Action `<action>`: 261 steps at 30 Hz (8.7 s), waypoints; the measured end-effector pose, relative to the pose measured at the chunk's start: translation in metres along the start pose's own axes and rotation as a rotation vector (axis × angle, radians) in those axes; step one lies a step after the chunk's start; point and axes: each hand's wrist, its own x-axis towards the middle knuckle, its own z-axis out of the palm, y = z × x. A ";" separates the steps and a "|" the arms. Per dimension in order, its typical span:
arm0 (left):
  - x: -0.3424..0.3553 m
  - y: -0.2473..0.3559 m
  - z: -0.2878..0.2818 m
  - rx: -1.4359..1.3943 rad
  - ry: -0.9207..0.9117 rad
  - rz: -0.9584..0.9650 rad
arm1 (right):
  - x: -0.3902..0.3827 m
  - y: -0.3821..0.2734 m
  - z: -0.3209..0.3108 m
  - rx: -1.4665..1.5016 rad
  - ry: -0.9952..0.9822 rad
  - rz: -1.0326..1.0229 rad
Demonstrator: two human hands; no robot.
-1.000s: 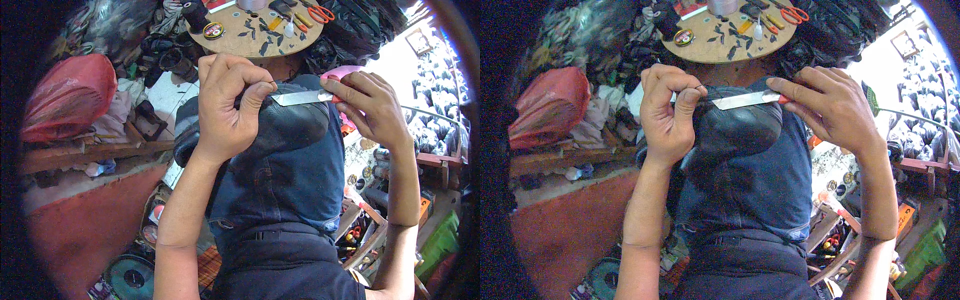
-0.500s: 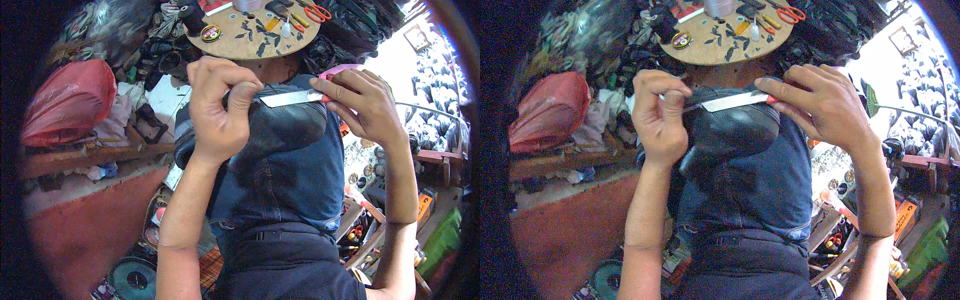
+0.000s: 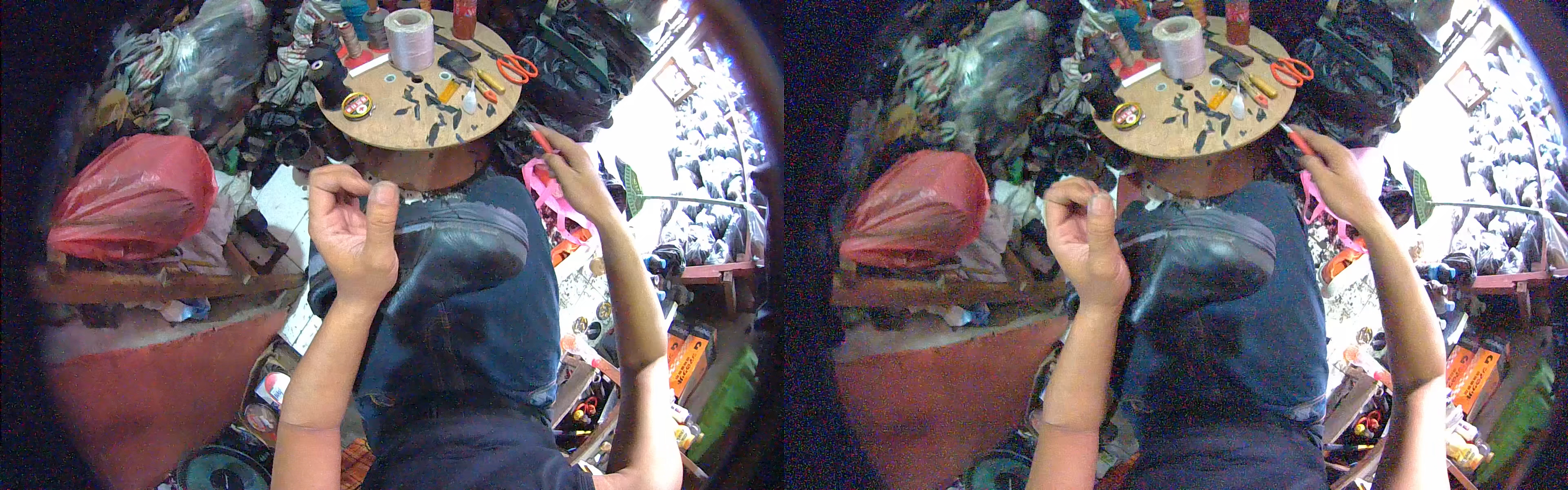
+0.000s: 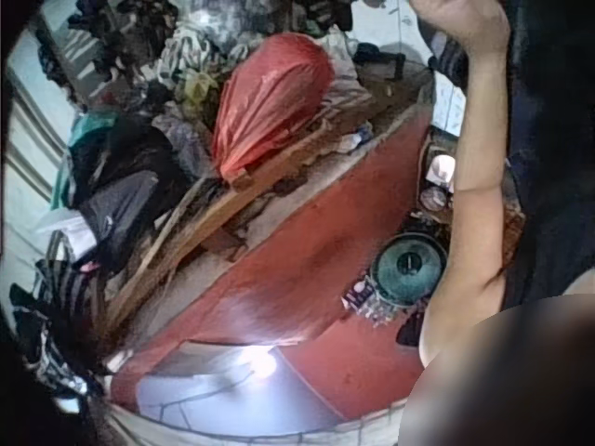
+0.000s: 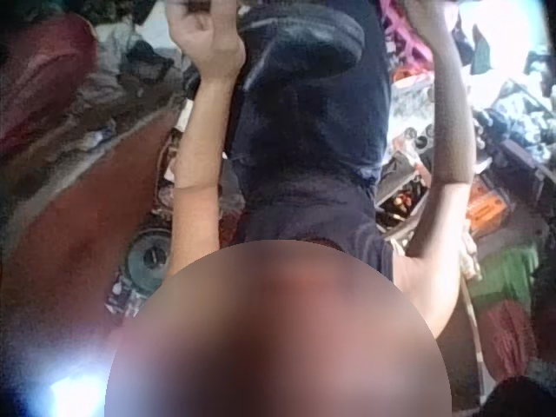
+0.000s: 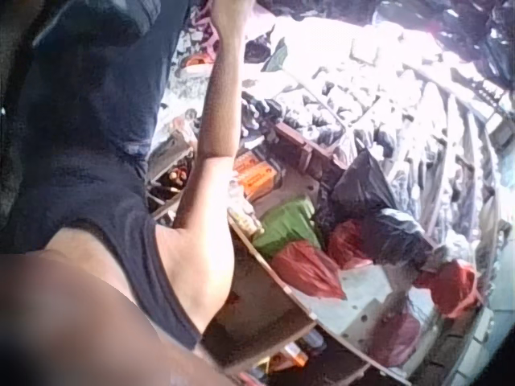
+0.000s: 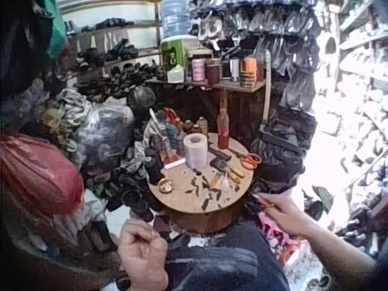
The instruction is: The person stitches the sole of a black leather shoe using a needle and thread, then cuts the thread with scissors and applies glue to the sole. The shoe is held on the lap and rotated to access different areas during the repair.
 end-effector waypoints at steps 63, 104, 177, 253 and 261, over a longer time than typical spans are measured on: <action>-0.342 -0.049 -0.388 1.940 -0.495 -0.960 | -0.071 -0.078 -0.059 0.890 0.667 -0.143; -0.007 0.013 -0.036 0.867 -0.622 -0.183 | 0.311 -0.023 -0.052 -0.271 0.763 -0.699; 0.120 -0.115 0.027 0.440 0.203 0.472 | 0.120 -0.139 0.083 0.073 0.370 -0.894; 0.121 -0.128 0.026 0.361 0.442 0.013 | 0.250 -0.023 0.157 0.101 0.171 -0.452; 0.118 -0.129 0.025 0.406 0.412 0.088 | 0.258 0.024 0.165 -0.164 0.039 -0.210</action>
